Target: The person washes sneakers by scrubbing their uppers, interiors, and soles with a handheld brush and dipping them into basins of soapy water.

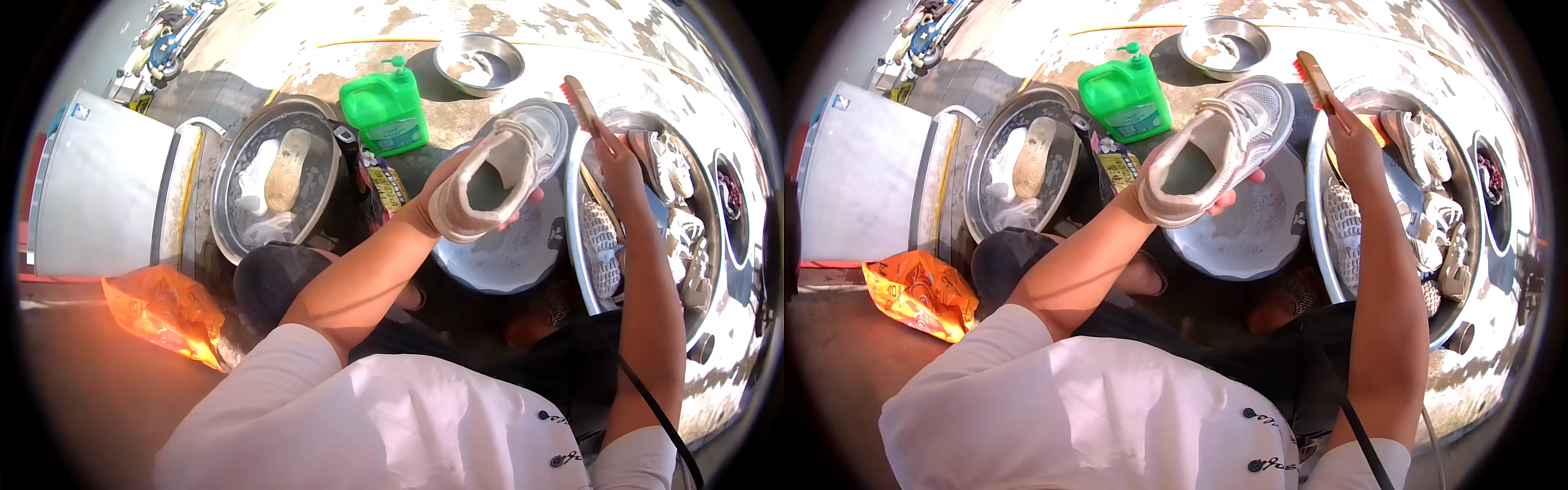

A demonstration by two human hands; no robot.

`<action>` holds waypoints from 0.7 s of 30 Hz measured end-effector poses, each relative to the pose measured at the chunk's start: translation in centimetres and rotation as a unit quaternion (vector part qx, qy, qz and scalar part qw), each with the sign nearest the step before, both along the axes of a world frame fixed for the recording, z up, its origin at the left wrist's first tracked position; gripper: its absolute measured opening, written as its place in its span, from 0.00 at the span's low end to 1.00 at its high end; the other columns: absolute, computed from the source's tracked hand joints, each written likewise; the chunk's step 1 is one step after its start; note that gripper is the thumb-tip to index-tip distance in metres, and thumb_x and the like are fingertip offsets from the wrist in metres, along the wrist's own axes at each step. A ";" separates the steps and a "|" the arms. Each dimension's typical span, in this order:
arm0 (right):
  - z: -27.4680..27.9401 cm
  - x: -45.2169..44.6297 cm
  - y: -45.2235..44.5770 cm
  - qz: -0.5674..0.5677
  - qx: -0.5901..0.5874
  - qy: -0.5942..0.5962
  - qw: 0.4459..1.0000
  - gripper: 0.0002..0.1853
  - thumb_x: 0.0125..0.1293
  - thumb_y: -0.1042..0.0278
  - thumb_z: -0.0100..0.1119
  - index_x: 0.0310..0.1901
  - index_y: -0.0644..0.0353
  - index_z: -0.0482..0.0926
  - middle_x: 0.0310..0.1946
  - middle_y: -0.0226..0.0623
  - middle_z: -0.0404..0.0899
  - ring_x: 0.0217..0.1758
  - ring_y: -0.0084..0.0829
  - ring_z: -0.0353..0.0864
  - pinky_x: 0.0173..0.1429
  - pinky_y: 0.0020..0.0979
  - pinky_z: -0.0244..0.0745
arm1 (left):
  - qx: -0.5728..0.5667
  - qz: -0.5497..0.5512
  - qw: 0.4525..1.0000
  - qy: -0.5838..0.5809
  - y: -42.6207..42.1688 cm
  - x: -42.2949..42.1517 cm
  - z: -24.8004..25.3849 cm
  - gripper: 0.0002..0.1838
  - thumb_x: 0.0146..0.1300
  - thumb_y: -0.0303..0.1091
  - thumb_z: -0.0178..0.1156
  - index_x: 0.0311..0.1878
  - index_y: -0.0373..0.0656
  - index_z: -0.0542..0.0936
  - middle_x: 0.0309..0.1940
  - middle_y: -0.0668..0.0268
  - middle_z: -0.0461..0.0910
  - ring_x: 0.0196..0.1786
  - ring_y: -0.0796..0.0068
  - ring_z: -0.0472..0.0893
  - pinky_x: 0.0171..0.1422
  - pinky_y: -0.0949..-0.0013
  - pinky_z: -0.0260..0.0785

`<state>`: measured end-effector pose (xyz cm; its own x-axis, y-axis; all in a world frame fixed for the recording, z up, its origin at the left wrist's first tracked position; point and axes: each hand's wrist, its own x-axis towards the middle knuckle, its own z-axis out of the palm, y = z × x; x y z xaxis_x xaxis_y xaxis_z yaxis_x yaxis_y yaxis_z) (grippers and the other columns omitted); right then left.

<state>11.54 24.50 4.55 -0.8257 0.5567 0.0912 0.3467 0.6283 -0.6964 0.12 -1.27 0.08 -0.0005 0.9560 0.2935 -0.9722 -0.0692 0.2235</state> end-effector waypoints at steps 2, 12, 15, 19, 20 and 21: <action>3.0 -0.4 -0.8 -0.070 -0.134 0.026 0.988 0.20 0.77 0.60 0.48 0.68 0.39 0.73 0.25 0.26 0.74 0.20 0.17 0.65 0.25 0.22 0.64 | -0.177 0.040 0.979 -0.093 -0.6 1.4 3.4 0.27 0.76 0.51 0.43 0.67 0.41 0.70 0.59 0.48 0.76 0.56 0.52 0.81 0.56 0.52 0.77; 3.3 -1.1 -1.1 -0.082 -0.123 -0.043 0.988 0.21 0.77 0.57 0.47 0.69 0.38 0.72 0.21 0.24 0.63 0.19 0.15 0.61 0.22 0.19 0.60 | -0.128 0.158 0.979 -0.033 -1.8 -1.9 2.3 0.26 0.75 0.50 0.46 0.65 0.40 0.71 0.56 0.56 0.79 0.55 0.63 0.81 0.61 0.58 0.75; 5.3 -1.5 -3.0 -0.058 -0.180 0.040 0.981 0.23 0.78 0.55 0.46 0.71 0.44 0.68 0.16 0.20 0.60 0.15 0.11 0.55 0.18 0.18 0.53 | -0.066 0.235 0.959 -0.142 -3.3 -5.3 2.0 0.26 0.73 0.52 0.48 0.64 0.44 0.74 0.59 0.58 0.78 0.60 0.62 0.78 0.66 0.54 0.71; 6.4 -1.7 -4.7 -0.026 -0.216 0.060 0.974 0.25 0.77 0.56 0.48 0.72 0.47 0.66 0.18 0.21 0.63 0.16 0.11 0.59 0.19 0.16 0.54 | -0.145 0.503 0.833 -0.180 -8.0 -9.1 2.5 0.26 0.66 0.57 0.45 0.57 0.52 0.77 0.53 0.61 0.79 0.52 0.59 0.78 0.55 0.51 0.72; 6.5 -1.8 -4.7 -0.017 -0.251 0.074 0.965 0.25 0.76 0.56 0.48 0.72 0.47 0.66 0.19 0.22 0.64 0.17 0.11 0.60 0.20 0.16 0.55 | -0.118 0.537 0.820 -0.161 -9.8 -11.2 1.4 0.24 0.65 0.56 0.45 0.53 0.51 0.77 0.50 0.62 0.78 0.48 0.58 0.76 0.51 0.52 0.71; 6.6 -1.7 -4.3 -0.010 -0.283 0.090 0.955 0.25 0.76 0.56 0.49 0.72 0.48 0.66 0.21 0.22 0.65 0.18 0.12 0.61 0.21 0.16 0.57 | -0.143 0.591 0.764 -0.216 -11.4 -12.3 1.6 0.24 0.65 0.55 0.43 0.53 0.52 0.78 0.51 0.60 0.77 0.50 0.57 0.76 0.50 0.51 0.72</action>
